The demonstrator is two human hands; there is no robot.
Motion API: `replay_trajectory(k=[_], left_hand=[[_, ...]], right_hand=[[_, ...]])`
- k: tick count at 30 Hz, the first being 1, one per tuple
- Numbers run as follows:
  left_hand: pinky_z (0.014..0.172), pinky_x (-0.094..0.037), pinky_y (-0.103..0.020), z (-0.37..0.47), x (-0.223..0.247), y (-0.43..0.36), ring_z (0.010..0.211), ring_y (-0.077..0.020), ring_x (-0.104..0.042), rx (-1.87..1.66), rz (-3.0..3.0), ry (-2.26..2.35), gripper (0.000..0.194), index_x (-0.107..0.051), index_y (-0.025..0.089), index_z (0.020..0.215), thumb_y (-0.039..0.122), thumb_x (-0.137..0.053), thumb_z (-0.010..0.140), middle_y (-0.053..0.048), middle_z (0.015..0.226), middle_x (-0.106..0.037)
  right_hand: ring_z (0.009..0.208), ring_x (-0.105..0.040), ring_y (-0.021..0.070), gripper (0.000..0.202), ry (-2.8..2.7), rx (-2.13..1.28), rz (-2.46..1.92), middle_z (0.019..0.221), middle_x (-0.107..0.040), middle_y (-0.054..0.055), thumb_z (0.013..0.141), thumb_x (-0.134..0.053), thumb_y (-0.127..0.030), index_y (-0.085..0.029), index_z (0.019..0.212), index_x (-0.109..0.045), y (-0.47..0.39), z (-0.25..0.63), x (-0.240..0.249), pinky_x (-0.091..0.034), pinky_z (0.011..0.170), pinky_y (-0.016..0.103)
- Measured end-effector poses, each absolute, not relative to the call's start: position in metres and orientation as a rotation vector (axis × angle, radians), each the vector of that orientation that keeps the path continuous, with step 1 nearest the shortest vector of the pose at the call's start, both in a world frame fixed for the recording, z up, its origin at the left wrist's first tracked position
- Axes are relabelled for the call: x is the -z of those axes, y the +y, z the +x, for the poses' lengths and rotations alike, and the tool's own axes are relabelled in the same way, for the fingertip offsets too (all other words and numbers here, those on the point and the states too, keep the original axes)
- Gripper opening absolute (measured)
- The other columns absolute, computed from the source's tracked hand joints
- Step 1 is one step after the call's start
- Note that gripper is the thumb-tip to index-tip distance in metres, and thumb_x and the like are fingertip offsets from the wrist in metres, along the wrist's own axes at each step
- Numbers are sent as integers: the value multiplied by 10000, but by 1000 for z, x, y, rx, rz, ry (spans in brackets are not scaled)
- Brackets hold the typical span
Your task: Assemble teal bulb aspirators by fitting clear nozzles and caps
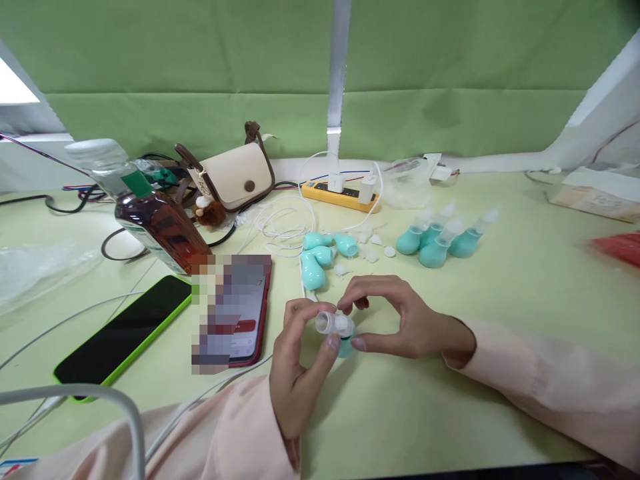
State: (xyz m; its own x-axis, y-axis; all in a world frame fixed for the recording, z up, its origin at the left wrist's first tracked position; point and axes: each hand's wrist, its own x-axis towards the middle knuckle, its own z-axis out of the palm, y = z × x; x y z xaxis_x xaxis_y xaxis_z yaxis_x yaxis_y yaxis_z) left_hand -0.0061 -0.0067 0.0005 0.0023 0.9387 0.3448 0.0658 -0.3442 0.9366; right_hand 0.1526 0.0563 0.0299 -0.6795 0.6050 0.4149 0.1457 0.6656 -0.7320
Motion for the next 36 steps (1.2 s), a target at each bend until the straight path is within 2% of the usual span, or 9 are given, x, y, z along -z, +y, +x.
replay_trajectory(k=[5, 9, 14, 19, 28, 32, 36], left_hand=[[749, -352, -299, -7, 2, -5, 821, -175, -439, -1417, 1614, 1062, 145, -520, 230, 911, 176, -499, 778, -24, 827, -466], [757, -363, -297, -8, 3, -5, 847, -170, -454, -1412, 1621, 1044, 190, -522, 250, 949, 166, -510, 779, -22, 869, -465], [803, -364, -314, -8, 3, -4, 904, -179, -460, -1396, 1605, 1030, 313, -504, 274, 1079, 167, -518, 784, -33, 929, -494], [812, -366, -314, -9, 3, -3, 928, -182, -464, -1404, 1571, 1018, 272, -526, 261, 1065, 172, -475, 813, -42, 952, -507], [799, -385, -281, -10, 5, -3, 914, -158, -477, -1419, 1586, 1016, 361, -480, 279, 1141, 146, -485, 805, -30, 958, -511], [795, -391, -274, -9, 3, -3, 916, -154, -477, -1429, 1609, 969, 341, -506, 279, 1106, 118, -472, 807, -28, 952, -504], [717, -408, -230, -9, 1, -3, 875, -134, -482, -1425, 1675, 928, 331, -552, 272, 1060, 82, -453, 808, -27, 926, -491]], right_hand=[[655, -474, 114, 269, -2169, -791, -484, 746, -581, 36, 641, -629, -187, -154, 900, -561, 53, 150, -30, -430, 595, 271], [651, -522, 114, 164, -2141, -760, -443, 724, -597, 50, 655, -628, -160, -131, 812, -589, 52, 148, -29, -449, 599, 273], [627, -513, 115, 172, -2112, -972, -591, 712, -609, 55, 638, -650, -179, -119, 794, -610, 54, 150, -28, -449, 575, 281], [674, -529, 123, 193, -2027, -1195, -642, 761, -606, 59, 634, -661, -181, -126, 817, -639, 57, 152, -24, -457, 590, 286], [689, -578, 147, 232, -1910, -1396, -629, 766, -642, 40, 610, -675, -138, -183, 837, -660, 59, 154, -15, -481, 625, 295], [707, -580, 156, 232, -1890, -1400, -653, 752, -637, 38, 598, -685, -140, -184, 825, -667, 58, 154, -14, -481, 644, 301], [714, -576, 143, 217, -1869, -1409, -677, 767, -628, 42, 600, -686, -150, -183, 814, -671, 56, 153, -14, -477, 659, 285]])
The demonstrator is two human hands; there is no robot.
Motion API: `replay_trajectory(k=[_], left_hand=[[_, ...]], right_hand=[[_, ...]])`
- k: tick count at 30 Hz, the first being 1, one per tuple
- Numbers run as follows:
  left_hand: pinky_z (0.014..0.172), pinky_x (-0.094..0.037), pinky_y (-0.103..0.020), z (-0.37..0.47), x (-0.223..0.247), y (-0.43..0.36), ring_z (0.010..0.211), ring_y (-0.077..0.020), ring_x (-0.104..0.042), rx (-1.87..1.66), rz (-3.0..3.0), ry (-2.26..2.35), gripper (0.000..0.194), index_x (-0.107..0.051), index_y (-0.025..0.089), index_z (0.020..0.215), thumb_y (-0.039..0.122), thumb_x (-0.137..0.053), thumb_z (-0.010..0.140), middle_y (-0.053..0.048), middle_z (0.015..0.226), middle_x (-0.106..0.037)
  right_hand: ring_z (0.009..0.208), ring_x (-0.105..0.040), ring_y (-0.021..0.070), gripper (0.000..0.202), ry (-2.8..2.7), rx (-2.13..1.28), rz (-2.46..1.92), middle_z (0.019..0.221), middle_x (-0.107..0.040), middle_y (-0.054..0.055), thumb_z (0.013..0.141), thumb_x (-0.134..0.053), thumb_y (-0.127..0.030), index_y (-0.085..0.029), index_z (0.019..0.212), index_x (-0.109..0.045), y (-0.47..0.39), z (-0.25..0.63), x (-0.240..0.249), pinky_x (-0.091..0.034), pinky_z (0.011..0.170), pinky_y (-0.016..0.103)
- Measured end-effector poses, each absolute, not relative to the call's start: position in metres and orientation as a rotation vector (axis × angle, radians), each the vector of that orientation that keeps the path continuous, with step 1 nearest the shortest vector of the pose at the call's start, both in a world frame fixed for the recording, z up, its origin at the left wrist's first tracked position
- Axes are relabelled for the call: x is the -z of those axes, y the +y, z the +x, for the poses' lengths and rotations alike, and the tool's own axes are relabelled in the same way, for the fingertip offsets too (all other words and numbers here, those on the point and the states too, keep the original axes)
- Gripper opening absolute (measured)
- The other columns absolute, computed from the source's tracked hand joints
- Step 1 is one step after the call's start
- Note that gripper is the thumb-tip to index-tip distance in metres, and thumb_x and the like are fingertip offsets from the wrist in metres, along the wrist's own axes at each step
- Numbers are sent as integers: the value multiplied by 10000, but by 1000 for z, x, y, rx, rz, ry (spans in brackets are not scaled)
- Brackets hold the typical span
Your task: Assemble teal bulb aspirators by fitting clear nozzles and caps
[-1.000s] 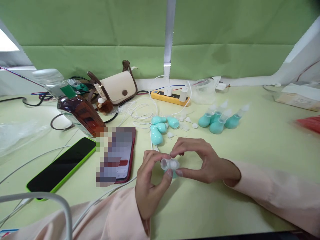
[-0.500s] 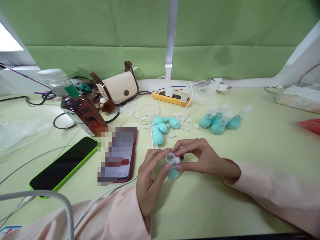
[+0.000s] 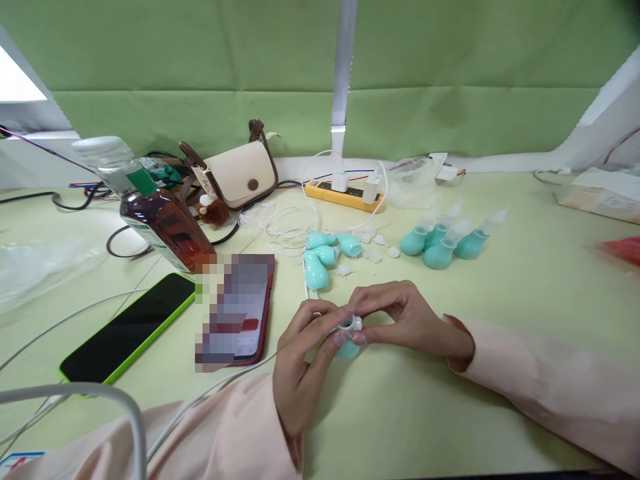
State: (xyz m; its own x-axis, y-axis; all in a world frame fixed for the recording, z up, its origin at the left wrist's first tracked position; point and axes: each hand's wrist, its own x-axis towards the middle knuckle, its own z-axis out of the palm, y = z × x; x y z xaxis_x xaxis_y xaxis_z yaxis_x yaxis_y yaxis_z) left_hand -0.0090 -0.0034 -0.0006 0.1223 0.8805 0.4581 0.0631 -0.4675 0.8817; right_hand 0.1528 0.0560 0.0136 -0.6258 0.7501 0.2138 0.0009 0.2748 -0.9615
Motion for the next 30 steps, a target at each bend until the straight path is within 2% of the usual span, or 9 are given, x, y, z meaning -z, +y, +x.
replay_trajectory(k=[7, 10, 13, 15, 18, 21, 26, 30], left_hand=[[757, -403, -256, -10, 2, -2, 905, -153, -474, -1424, 1716, 972, 334, -550, 254, 1066, 92, -513, 776, -40, 940, -484], [764, -401, -263, -9, 3, -2, 909, -160, -475, -1426, 1727, 1000, 340, -546, 251, 1063, 84, -518, 769, -42, 954, -493], [794, -389, -272, -9, 4, -2, 934, -164, -468, -1430, 1699, 1030, 319, -525, 252, 1057, 98, -500, 779, -38, 976, -487], [805, -381, -271, -8, 5, -2, 937, -161, -464, -1439, 1663, 1066, 298, -509, 249, 1042, 113, -501, 777, -31, 973, -484], [796, -377, -259, -7, 8, -2, 934, -160, -461, -1434, 1619, 1115, 308, -488, 247, 1053, 133, -514, 768, -28, 979, -486], [787, -370, -252, -8, 8, -2, 906, -150, -468, -1431, 1572, 1113, 275, -493, 254, 1026, 150, -514, 772, -19, 961, -494], [751, -354, -262, -10, 5, -2, 853, -159, -457, -1323, 1543, 1111, 149, -496, 219, 939, 228, -489, 790, -20, 872, -491], [612, -328, -241, -11, 4, -1, 666, -130, -398, -1192, 1617, 1160, 136, -457, 178, 800, 304, -409, 809, 6, 707, -419]], right_hand=[[659, -567, 122, 222, -1928, -1118, -569, 747, -624, 23, 610, -677, -124, -195, 818, -649, 53, 149, -6, -470, 606, 271], [697, -556, 135, 346, -1923, -889, -476, 788, -618, 22, 600, -681, -121, -213, 922, -592, 50, 147, 0, -474, 620, 294], [736, -521, 154, 462, -2048, -735, -508, 804, -598, 32, 566, -707, -199, -197, 992, -529, 46, 145, 2, -463, 632, 316], [734, -492, 162, 349, -2180, -662, -610, 741, -581, 27, 593, -682, -233, -181, 909, -544, 44, 144, 0, -445, 624, 318], [747, -476, 166, 158, -2286, -540, -662, 704, -559, 30, 666, -606, -201, -166, 804, -538, 44, 145, -6, -414, 674, 344], [752, -471, 159, 172, -2303, -460, -604, 777, -534, 57, 702, -550, -167, -151, 871, -518, 46, 150, -14, -397, 703, 354], [685, -447, 122, 265, -2380, -515, -556, 822, -449, 60, 720, -506, -156, -167, 985, -499, 50, 161, -24, -401, 574, 252], [669, -485, 117, 259, -2402, -466, -552, 820, -489, 59, 712, -492, -148, -158, 971, -493, 51, 164, -26, -401, 566, 236]])
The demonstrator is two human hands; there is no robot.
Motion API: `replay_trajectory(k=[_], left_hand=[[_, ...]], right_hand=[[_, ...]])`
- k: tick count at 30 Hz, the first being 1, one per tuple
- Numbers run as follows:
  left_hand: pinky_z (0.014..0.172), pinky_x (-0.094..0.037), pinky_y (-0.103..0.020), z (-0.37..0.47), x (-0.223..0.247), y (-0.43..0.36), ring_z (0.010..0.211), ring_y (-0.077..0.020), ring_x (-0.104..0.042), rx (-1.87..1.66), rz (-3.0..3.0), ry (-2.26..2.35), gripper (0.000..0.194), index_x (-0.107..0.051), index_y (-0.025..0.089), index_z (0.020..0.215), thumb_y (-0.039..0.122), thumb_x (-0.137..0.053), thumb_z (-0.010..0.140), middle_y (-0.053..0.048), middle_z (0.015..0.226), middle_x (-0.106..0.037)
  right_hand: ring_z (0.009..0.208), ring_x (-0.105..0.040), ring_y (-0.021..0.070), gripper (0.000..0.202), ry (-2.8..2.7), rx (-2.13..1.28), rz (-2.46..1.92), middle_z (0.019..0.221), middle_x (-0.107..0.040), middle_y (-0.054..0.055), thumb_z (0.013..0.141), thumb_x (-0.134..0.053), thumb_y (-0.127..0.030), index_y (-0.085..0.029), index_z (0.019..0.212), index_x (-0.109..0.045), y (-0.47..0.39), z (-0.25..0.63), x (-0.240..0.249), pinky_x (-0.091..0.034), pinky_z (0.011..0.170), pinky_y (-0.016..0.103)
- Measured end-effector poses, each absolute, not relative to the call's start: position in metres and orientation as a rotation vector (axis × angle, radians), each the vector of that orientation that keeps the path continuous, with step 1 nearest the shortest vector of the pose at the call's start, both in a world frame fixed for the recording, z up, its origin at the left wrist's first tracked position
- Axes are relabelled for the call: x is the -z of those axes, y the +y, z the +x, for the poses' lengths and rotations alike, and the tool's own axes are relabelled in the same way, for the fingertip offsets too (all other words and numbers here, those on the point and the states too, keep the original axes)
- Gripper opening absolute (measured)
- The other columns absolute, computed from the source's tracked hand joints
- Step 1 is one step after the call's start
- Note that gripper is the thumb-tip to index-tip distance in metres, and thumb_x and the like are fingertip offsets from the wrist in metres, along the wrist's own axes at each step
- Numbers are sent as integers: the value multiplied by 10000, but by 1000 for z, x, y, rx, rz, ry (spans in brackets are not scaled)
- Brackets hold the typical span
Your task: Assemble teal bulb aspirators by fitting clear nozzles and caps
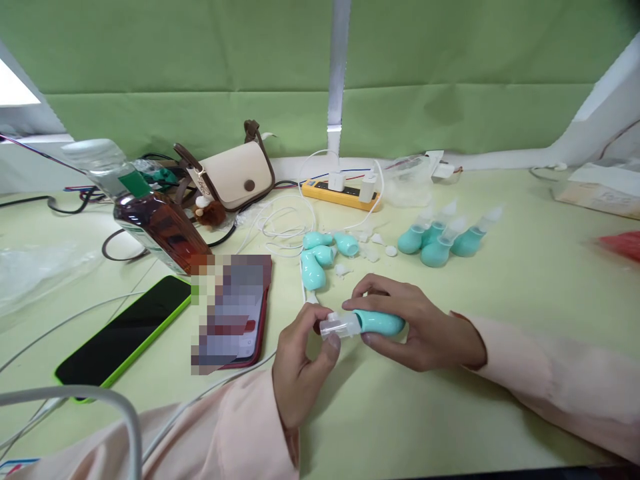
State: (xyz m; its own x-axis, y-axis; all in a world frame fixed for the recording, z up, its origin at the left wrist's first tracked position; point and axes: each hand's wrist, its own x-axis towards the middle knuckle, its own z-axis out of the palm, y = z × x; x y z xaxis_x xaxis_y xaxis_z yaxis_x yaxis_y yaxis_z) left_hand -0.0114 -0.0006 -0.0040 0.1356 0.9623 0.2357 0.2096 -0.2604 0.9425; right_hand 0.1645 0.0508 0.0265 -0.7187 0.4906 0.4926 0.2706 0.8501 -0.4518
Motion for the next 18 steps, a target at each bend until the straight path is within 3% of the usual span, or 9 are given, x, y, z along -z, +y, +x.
replay_trajectory(k=[5, 12, 18], left_hand=[[492, -239, -230, -9, 6, 2, 511, -102, -273, -1035, 1708, 1171, 240, -339, 183, 680, 370, -308, 827, 49, 559, -295], [459, -205, -247, -10, 6, 6, 478, -104, -254, -985, 1828, 1207, 358, -253, 192, 548, 433, -252, 812, 38, 515, -260], [437, -180, -246, -11, 7, 6, 446, -92, -214, -965, 1840, 1270, 387, -219, 193, 502, 419, -247, 814, 49, 471, -203]], right_hand=[[521, -490, 99, 274, -2477, -454, -598, 634, -545, -22, 684, -492, -169, -185, 953, -438, 44, 164, -26, -375, 494, 214], [447, -453, 99, 265, -2502, -384, -704, 647, -545, -14, 689, -464, -211, -192, 934, -365, 33, 162, -23, -320, 415, 223], [461, -454, 124, 174, -2628, 81, -532, 603, -530, -7, 749, -415, -174, -174, 917, -369, 28, 159, -22, -274, 409, 250]])
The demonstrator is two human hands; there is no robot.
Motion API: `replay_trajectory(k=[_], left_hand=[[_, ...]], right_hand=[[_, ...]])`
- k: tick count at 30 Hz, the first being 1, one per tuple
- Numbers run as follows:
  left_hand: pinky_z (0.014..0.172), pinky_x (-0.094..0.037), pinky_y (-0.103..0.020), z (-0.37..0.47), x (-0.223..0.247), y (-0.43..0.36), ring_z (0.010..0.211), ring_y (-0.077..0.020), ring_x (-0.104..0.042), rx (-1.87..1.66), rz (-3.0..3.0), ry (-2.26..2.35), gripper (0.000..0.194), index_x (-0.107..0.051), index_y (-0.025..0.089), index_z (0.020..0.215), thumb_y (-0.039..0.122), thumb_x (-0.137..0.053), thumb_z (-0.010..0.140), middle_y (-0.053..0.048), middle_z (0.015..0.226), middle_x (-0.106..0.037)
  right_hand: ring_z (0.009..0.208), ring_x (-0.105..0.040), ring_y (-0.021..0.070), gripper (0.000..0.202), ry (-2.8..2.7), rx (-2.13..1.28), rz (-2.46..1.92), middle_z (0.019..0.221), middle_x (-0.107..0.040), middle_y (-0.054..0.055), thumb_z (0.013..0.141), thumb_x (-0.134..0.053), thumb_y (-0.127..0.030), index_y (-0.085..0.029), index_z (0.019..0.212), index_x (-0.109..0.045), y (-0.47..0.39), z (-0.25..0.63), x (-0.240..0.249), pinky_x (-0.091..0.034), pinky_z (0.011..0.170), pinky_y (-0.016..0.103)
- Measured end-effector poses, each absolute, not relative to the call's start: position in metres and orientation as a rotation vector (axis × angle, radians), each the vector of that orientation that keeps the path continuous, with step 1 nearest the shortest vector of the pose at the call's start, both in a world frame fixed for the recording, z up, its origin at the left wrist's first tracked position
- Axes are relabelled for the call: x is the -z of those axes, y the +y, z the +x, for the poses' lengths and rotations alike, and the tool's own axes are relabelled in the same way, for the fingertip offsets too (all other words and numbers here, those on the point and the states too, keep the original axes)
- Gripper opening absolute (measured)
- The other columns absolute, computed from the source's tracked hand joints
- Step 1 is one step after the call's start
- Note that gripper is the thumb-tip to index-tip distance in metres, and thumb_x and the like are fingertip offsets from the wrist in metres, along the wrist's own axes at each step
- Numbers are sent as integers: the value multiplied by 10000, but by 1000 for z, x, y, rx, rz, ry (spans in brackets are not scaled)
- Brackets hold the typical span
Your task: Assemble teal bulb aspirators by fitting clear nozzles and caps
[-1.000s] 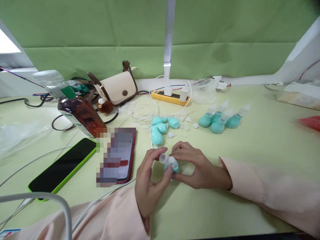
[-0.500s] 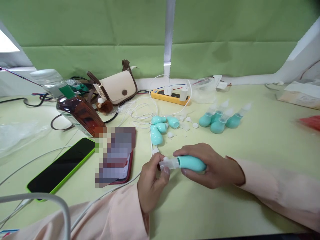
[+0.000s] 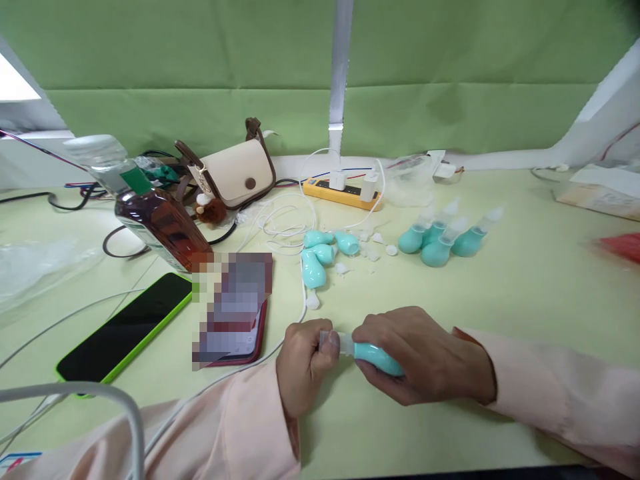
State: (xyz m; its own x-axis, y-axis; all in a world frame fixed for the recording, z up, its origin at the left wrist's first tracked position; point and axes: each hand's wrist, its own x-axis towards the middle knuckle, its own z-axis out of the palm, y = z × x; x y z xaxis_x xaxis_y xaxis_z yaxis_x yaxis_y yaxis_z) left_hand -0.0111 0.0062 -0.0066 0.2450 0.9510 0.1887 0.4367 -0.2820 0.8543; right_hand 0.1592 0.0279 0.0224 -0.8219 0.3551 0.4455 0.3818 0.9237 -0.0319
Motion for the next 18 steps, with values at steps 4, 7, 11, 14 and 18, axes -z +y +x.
replay_trajectory(k=[4, 7, 11, 14, 18], left_hand=[[436, -171, -240, -11, 6, 5, 449, -87, -193, -972, 1822, 1280, 375, -203, 192, 511, 393, -246, 824, 57, 479, -180], [434, -172, -239, -11, 6, 5, 443, -88, -202, -963, 1810, 1279, 380, -222, 192, 521, 408, -228, 834, 59, 472, -196], [430, -179, -239, -11, 6, 6, 431, -90, -216, -959, 1842, 1283, 383, -234, 194, 526, 410, -216, 841, 59, 465, -213], [431, -190, -236, -11, 5, 8, 426, -92, -231, -957, 1913, 1292, 367, -235, 194, 524, 370, -221, 846, 56, 460, -230], [448, -219, -228, -13, 2, 10, 440, -96, -272, -984, 2064, 1266, 309, -273, 191, 543, 291, -253, 835, 45, 481, -285]], right_hand=[[476, -458, 133, 173, -2595, 278, -498, 601, -523, 4, 769, -405, -152, -168, 934, -355, 25, 158, -18, -292, 423, 255], [557, -500, 129, 212, -2490, -26, -671, 707, -537, 14, 756, -441, -197, -178, 941, -340, 22, 158, -15, -353, 477, 247], [519, -456, 99, 281, -2335, -580, -965, 688, -499, -21, 689, -512, -181, -206, 889, -316, 17, 153, -22, -357, 468, 223], [449, -376, 67, 306, -2135, -1124, -1102, 567, -430, -76, 671, -533, -158, -220, 826, -277, 17, 149, -29, -304, 406, 183], [411, -328, 36, 358, -1769, -1811, -1147, 544, -451, -89, 635, -616, -232, -223, 802, -299, 28, 150, -33, -259, 364, 148]])
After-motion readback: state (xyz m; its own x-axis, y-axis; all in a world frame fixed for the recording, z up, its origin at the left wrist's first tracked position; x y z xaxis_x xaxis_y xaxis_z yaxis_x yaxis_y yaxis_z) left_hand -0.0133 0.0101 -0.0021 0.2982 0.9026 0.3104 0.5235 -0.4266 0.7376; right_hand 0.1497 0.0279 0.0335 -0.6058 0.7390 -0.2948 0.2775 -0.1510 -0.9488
